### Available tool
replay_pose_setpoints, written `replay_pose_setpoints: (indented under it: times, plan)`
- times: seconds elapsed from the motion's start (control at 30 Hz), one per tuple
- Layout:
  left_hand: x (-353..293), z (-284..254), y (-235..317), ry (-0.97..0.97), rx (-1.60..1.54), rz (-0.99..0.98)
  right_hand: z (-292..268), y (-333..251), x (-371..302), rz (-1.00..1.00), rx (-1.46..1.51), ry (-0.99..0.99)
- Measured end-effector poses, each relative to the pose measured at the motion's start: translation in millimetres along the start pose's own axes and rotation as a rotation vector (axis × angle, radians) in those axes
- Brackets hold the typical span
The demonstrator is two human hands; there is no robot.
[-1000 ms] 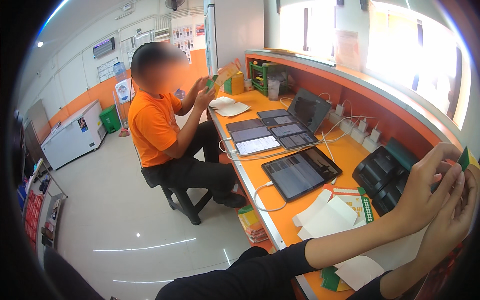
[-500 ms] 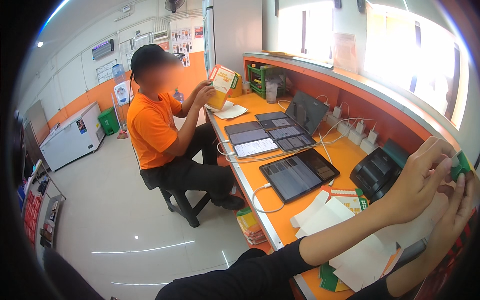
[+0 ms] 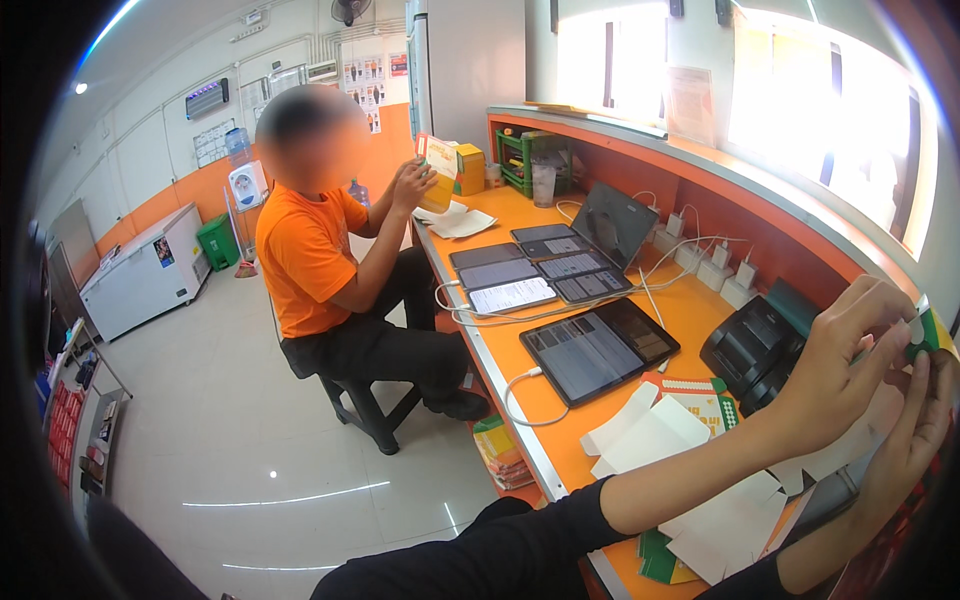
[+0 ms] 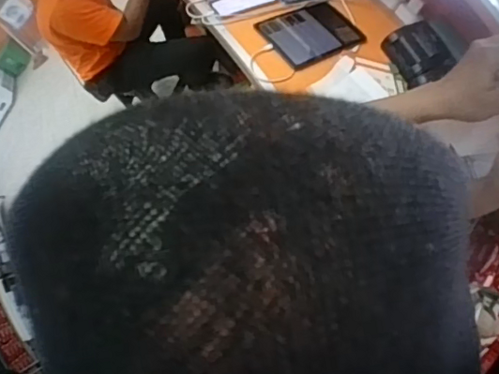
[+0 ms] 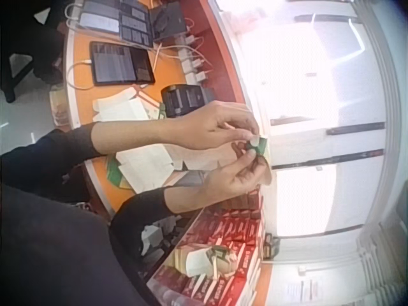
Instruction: The person sits on the floor and folds flat white cardboard pieces into small rectangular boxes. They fold the sides up and tuck the flaps to form the box shape, then place the finished boxes into a stack on a nearby metal shelf. The person repeats this process for multiple units.
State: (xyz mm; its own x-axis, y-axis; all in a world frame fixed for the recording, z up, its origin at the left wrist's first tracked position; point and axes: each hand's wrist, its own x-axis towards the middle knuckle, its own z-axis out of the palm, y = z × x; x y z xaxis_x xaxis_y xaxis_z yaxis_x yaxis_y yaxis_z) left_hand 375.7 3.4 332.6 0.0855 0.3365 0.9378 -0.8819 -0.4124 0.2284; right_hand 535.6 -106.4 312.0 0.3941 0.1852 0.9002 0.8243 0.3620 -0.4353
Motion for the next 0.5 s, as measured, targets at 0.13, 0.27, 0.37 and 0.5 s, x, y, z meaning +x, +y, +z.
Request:
replay_pose_setpoints:
  times: [0.13, 0.27, 0.37, 0.5]
  plan:
    - [-1.9, 3.5, -2.4, 0.018, -0.025, 0.031, -10.5, 8.9, 0.6, 0.073, -0.055, -0.026]
    - [-3.3, 6.8, -3.9, 0.021, -0.066, 0.021, 1.1, -6.3, -9.7, 0.138, -0.011, 0.097]
    - [-3.2, 6.1, -4.6, 0.007, -0.063, 0.008, 3.8, -7.8, -8.7, 0.171, 0.043, 0.112]
    - [-0.6, 0.4, -1.4, -0.001, 0.052, 0.03, -9.2, 6.0, 7.4, 0.053, 0.003, -0.045]
